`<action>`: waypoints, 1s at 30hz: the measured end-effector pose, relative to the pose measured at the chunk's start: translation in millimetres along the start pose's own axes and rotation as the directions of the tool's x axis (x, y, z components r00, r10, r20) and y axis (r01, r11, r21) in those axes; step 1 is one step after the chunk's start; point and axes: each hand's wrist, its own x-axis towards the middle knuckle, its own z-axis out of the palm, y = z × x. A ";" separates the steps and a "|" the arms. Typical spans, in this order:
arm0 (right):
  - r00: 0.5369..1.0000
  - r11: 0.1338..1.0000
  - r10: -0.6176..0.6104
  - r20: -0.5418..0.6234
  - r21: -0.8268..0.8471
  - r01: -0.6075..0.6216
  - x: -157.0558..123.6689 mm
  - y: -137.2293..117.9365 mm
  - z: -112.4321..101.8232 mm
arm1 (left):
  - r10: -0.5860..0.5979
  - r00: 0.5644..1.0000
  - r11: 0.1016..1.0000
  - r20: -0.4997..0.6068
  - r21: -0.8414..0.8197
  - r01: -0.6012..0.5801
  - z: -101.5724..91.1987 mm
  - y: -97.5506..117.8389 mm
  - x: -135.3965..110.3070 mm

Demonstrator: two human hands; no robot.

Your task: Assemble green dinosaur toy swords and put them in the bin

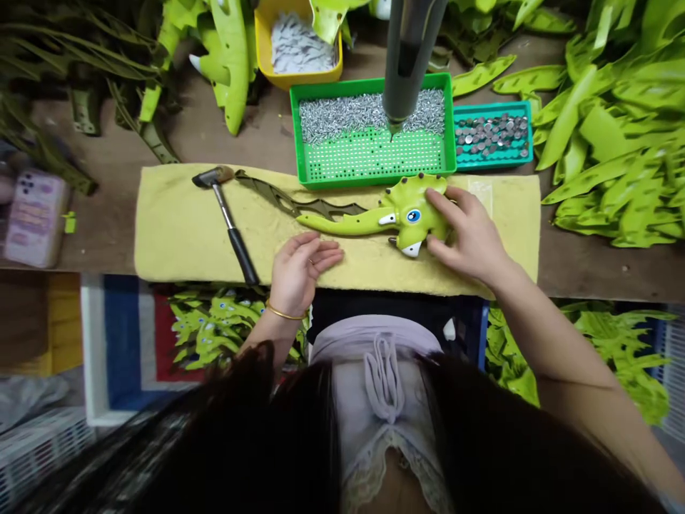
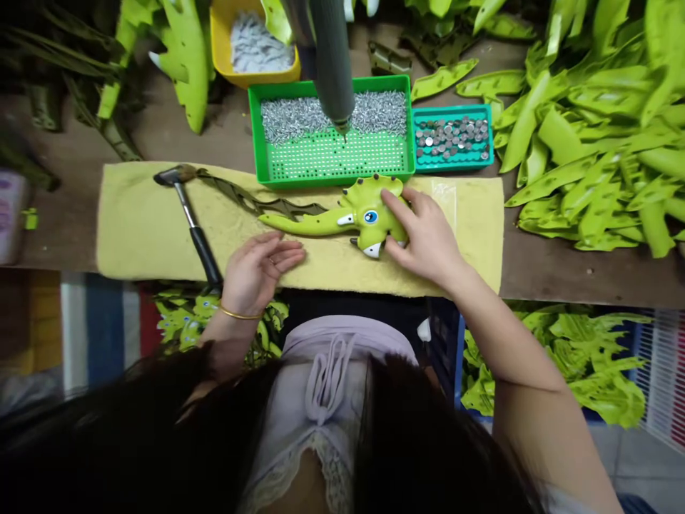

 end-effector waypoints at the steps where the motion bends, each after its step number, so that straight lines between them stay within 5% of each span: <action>1: 1.000 1.000 -0.003 0.002 0.000 0.003 -0.7 0.3 0.6 | 0.001 1.000 1.000 0.003 0.002 -0.001 -0.2 -0.1 -0.2; 9: 1.000 1.000 -0.020 -0.011 -0.022 0.019 -4.5 6.1 5.5 | -0.010 0.996 1.000 0.086 -0.001 0.010 -0.2 7.5 6.1; 15: 0.996 0.999 0.014 -0.089 -0.029 -0.016 -9.6 2.7 18.6 | -0.040 0.989 0.997 0.142 -0.062 0.049 26.5 7.3 24.2; 20: 1.000 0.994 0.007 0.012 0.106 -0.008 -16.4 11.9 0.5 | 0.050 0.995 0.997 0.085 -0.064 -0.044 33.5 2.3 32.9; 23: 0.997 0.977 0.065 -0.032 0.206 -0.057 -18.9 17.4 -11.0 | 0.100 0.992 0.994 0.072 -0.055 -0.096 26.9 4.5 32.7; 30: 0.994 0.986 0.073 0.086 0.140 -0.085 -7.2 -6.8 3.7 | 0.095 0.994 0.989 0.056 -0.123 -0.088 23.8 3.2 32.2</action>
